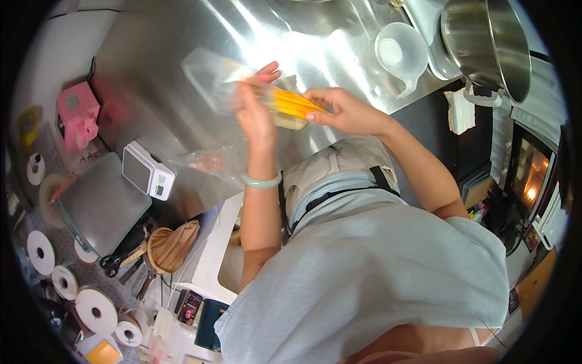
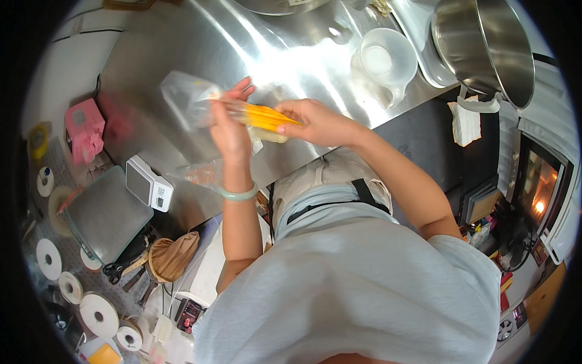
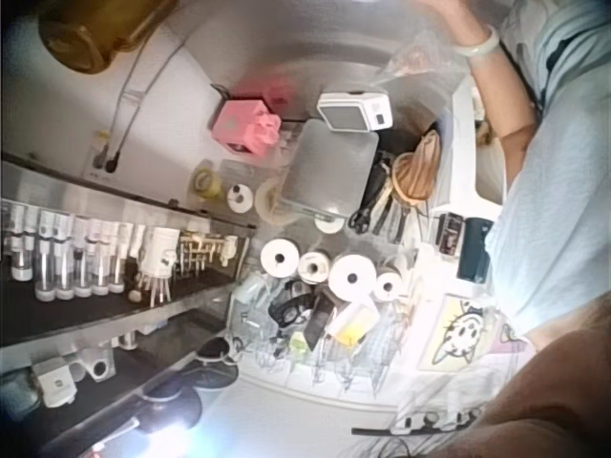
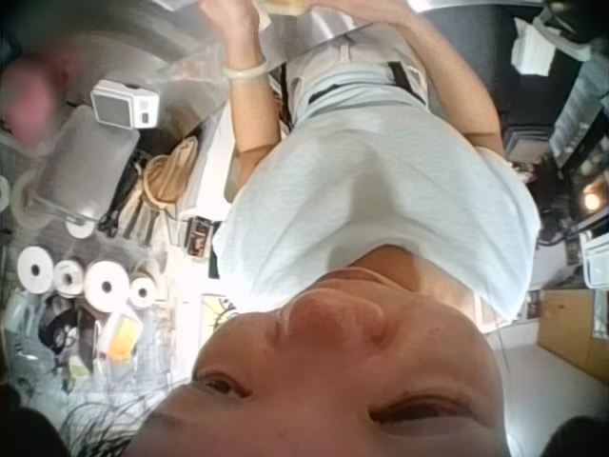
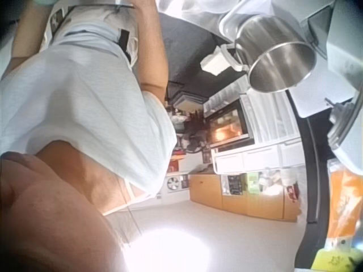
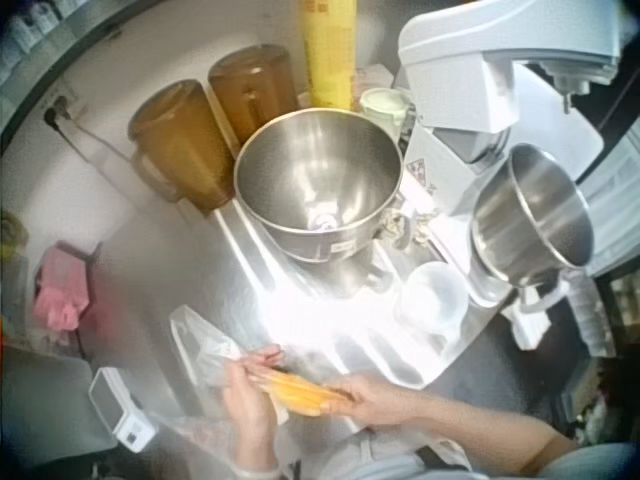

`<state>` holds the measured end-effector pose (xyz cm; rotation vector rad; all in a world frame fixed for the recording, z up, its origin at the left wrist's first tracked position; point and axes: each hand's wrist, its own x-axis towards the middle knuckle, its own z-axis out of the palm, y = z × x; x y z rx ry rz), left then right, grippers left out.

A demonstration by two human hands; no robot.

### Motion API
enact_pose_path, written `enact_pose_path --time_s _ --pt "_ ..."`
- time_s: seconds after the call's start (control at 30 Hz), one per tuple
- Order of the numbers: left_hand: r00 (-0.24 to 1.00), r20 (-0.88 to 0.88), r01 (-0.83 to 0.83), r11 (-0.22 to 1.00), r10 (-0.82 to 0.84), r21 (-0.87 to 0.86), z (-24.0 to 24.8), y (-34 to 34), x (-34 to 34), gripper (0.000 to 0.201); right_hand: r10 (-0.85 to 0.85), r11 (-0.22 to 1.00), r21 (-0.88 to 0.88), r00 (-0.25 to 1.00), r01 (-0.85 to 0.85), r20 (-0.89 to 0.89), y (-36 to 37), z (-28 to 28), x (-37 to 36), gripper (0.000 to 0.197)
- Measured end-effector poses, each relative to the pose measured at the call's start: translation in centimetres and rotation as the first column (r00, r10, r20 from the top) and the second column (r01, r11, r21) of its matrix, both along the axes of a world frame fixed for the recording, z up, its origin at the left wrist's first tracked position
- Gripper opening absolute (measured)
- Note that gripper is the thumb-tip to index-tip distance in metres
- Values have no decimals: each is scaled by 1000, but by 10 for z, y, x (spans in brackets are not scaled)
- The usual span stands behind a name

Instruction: The person retrieves a small bag of frosting from a freezer and takes it to a workspace. They then use shears to open a second bag and transfer yellow frosting into a larger piping bag.

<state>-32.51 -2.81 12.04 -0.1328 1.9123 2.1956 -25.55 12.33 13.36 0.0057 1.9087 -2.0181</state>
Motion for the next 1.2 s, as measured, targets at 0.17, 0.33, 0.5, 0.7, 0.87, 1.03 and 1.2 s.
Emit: enact_pose_path --time_s 0.17,0.33,0.5,0.7,0.87,1.03,1.2 --pt "963 82 254 967 -256 31 3 12 35 41 35 993 112 994 -46 101 -18 15 -14 24" --pt "943 308 116 991 -129 59 15 16 33 38 11 990 134 972 -43 233 -22 12 12 32" --pt "958 284 -69 995 45 77 9 24 1 37 -42 999 39 937 30 348 -15 19 21 32" --pt "959 275 -102 984 60 144 6 34 -20 38 -124 992 33 958 120 260 -9 1 10 29" --pt "967 252 -3 992 -29 125 2 37 -21 39 -263 951 -60 894 304 361 -12 -15 17 29" --pt "950 312 -54 989 9 136 -11 39 -12 39 -189 969 -75 901 236 392 2 -13 29 25" --pt "963 270 -44 988 2 151 -19 37 -2 41 -72 994 -53 944 94 321 19 -13 24 25"
